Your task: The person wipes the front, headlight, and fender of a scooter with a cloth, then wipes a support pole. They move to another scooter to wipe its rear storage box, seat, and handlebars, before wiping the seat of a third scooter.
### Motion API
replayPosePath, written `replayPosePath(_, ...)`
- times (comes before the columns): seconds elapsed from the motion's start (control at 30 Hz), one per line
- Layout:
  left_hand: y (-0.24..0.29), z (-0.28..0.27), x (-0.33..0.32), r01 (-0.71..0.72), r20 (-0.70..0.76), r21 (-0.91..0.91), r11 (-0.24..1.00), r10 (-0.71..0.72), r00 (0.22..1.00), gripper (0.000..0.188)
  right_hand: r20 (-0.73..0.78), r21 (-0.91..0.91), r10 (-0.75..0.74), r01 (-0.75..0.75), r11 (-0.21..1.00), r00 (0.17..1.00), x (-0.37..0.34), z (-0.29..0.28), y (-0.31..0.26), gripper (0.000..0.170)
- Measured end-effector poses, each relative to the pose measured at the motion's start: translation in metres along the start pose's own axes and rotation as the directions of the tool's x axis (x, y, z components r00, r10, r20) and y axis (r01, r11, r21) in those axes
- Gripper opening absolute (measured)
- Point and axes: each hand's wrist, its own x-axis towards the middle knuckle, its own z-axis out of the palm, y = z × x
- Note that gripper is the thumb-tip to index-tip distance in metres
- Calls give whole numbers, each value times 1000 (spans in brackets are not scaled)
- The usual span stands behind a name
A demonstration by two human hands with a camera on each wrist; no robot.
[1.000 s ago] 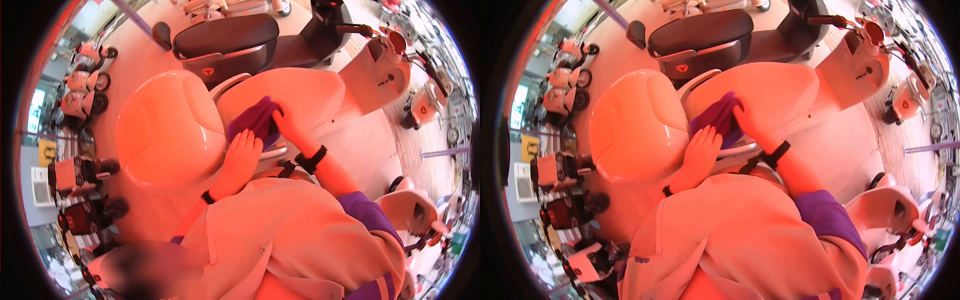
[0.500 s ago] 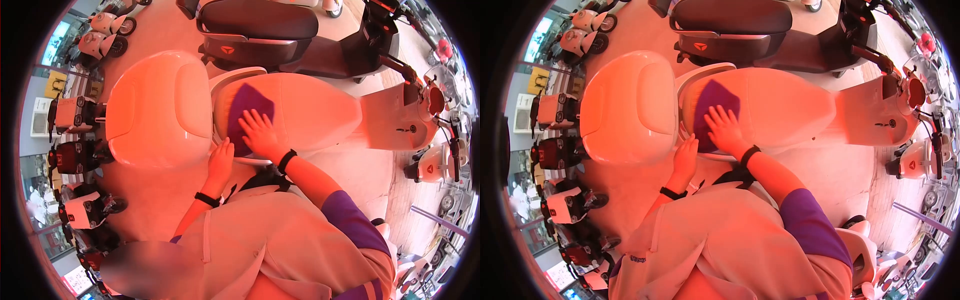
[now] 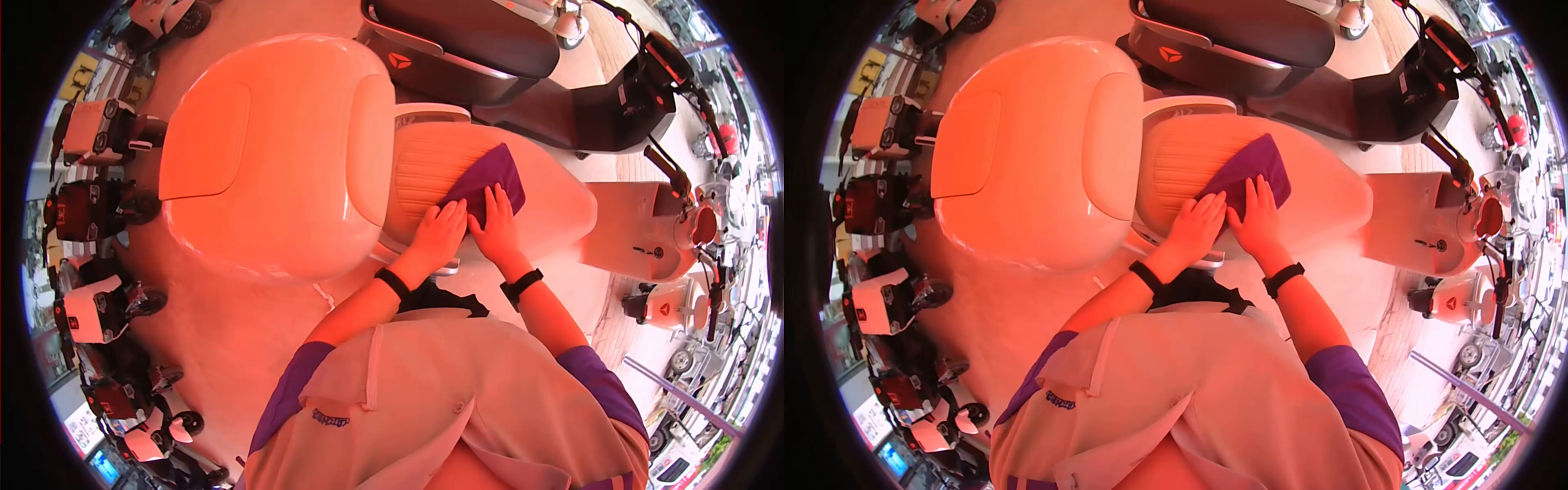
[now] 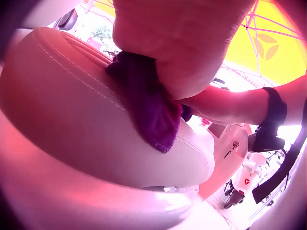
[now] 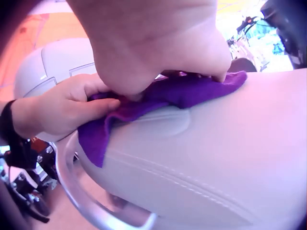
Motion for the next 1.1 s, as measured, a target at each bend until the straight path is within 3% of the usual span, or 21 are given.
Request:
replayPosePath(0.1, -17, -12, -20, 96, 34, -5, 995, -96, 995, 40, 19, -203, 21, -17, 979, 1000, 21, 19, -36, 77)
replayPosePath(0.13, -23, -17, -28, 145, 56, -11, 989, -144, 988, 40, 44, -206, -38, 46, 978, 998, 29, 23, -51, 77)
replayPosePath(0.17, -31, -10, -40, 250, 11, -185, 951, -252, 968, 40, 40, -215, -147, 152, 965, 988, 37, 26, -67, 75)
replayPosePath(0.23, -49, -1, -57, 385, -33, -504, 773, -462, 886, 40, 96, -154, -365, 376, 914, 926, 56, 33, -99, 67)
replayPosePath(0.33, -42, -73, -51, 629, 250, -481, 611, -592, 766, 47, 285, -4, -617, 645, 764, 733, 72, 34, -132, 59)
replayPosePath(0.43, -34, -62, -51, 678, 216, -495, 543, -679, 701, 46, 190, 156, -664, 646, 748, 723, 79, 33, -123, 55)
replayPosePath(0.5, -34, -39, -57, 551, 153, -162, 818, -531, 833, 49, 65, 118, -657, 648, 752, 751, 78, 35, -103, 54)
replayPosePath(0.53, -31, -36, -51, 442, 147, 12, 897, -438, 887, 50, 31, 83, -640, 636, 767, 768, 76, 27, -92, 53)
replayPosePath(0.67, -12, -30, -3, 342, 139, 37, 939, -343, 929, 59, -72, 51, -529, 533, 845, 845, 71, 14, -47, 52)
replayPosePath(0.9, 17, 25, 76, 200, 85, 25, 980, -201, 976, 55, -149, 125, -320, 339, 932, 935, 82, 1, 42, 47)
replayPosePath(1.0, 46, 67, 119, 102, 209, -67, 993, -86, 974, 50, -99, 48, -227, 233, 971, 969, 79, -7, 119, 50)
replayPosePath(1.07, 87, 100, 156, 113, 267, -248, 962, -45, 963, 49, -51, -16, -154, 154, 988, 987, 67, -38, 180, 48)
replayPosePath(1.1, 104, 123, 171, 70, 301, -284, 956, 19, 954, 47, -137, -20, -103, 101, 995, 985, 54, -48, 210, 48)
